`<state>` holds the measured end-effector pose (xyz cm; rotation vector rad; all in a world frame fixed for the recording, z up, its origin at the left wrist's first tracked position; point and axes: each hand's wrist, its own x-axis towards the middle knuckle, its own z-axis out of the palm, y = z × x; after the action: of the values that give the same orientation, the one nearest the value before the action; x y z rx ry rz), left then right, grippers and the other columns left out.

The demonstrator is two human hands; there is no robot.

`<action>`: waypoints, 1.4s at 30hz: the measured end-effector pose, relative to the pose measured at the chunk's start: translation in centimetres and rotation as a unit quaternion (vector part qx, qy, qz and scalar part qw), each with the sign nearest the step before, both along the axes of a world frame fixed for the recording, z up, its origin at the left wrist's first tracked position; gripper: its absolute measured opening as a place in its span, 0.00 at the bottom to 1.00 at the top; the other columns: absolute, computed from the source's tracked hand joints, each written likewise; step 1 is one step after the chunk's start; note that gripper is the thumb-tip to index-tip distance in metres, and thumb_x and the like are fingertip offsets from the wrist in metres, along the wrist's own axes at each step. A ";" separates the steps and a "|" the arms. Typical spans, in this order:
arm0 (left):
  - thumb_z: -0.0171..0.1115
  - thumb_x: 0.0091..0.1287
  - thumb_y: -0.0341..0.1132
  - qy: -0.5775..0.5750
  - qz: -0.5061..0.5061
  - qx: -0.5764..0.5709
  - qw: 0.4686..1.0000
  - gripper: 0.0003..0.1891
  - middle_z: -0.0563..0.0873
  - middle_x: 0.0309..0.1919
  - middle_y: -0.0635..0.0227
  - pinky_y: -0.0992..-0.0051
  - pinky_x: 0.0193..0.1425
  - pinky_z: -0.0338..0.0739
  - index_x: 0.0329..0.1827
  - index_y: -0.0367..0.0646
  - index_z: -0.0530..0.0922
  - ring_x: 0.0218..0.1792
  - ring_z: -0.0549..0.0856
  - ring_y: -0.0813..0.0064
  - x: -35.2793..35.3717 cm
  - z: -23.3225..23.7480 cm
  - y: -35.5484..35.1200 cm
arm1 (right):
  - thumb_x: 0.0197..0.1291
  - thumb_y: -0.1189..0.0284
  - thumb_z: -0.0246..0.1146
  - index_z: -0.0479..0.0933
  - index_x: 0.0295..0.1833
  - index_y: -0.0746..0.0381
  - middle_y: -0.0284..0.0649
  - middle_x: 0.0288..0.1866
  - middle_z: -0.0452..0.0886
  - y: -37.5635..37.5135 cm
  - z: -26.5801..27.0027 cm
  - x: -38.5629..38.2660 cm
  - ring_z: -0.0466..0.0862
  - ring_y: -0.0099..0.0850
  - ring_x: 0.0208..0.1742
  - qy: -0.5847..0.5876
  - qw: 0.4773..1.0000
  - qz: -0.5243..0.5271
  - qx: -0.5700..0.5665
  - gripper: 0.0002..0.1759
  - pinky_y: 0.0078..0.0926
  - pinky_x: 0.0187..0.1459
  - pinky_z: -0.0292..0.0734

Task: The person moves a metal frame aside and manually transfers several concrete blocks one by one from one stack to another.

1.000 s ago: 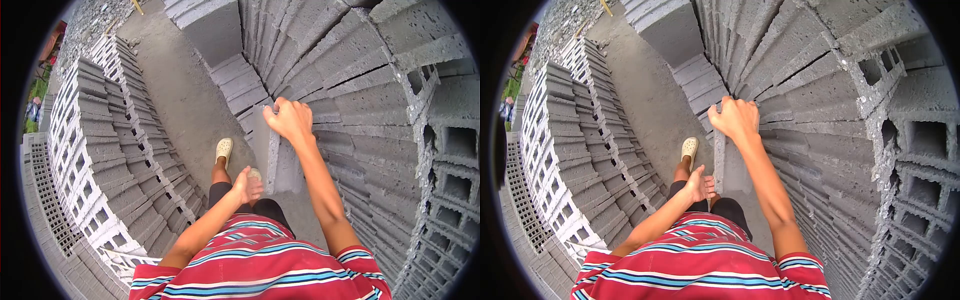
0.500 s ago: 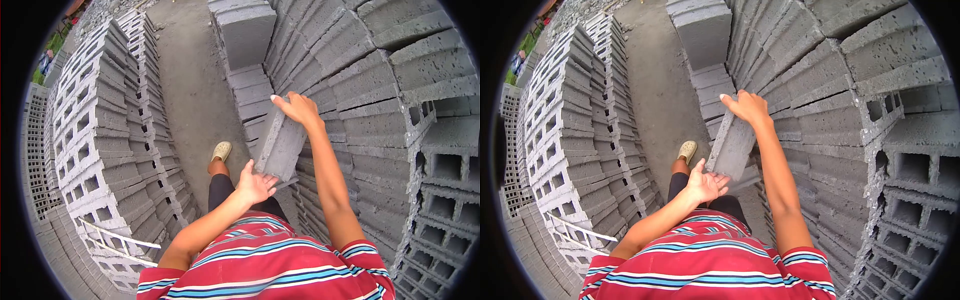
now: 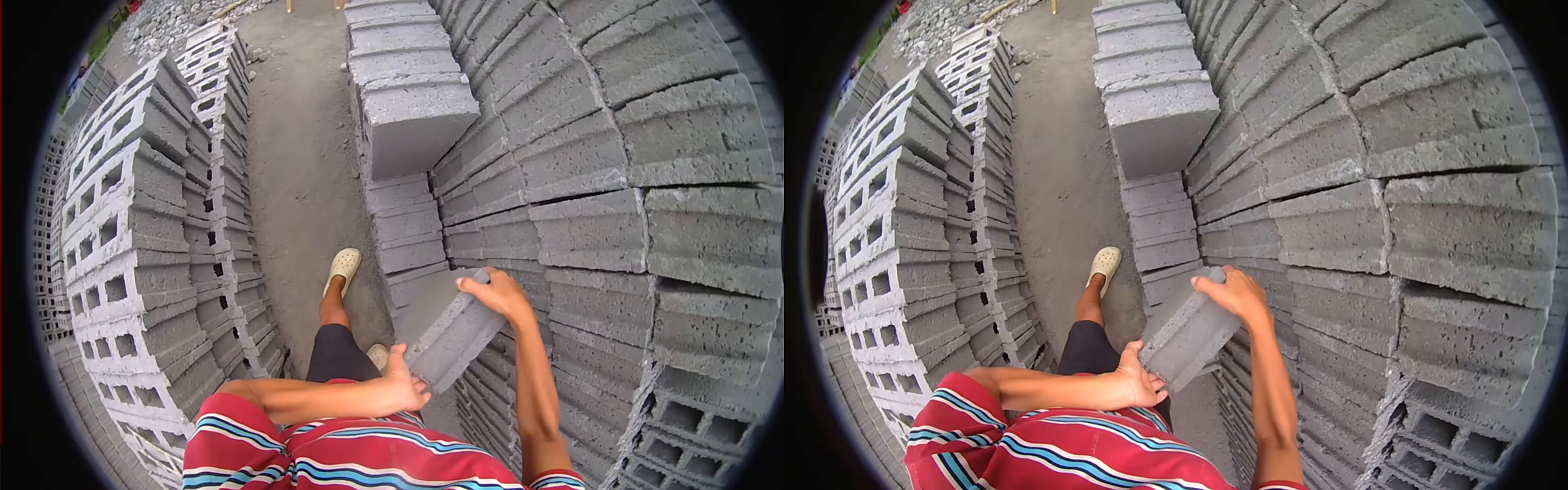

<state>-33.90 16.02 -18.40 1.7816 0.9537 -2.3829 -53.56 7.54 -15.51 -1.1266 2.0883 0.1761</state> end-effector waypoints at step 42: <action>0.46 0.61 0.57 0.094 -0.213 -0.221 0.947 0.32 0.65 0.63 0.57 0.54 0.67 0.49 0.63 0.45 0.64 0.64 0.63 0.65 4.2 0.0 -32.9 | 0.44 0.53 0.63 0.72 0.53 0.71 0.50 0.50 0.75 -21.2 0.6 1.8 0.73 0.38 0.53 -0.163 0.923 -0.300 -0.177 0.36 0.30 0.56 0.63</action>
<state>-29.75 -16.86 -18.39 1.7341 -0.0007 -2.7565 -51.81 -13.64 -14.90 -0.5981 2.0956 -0.6621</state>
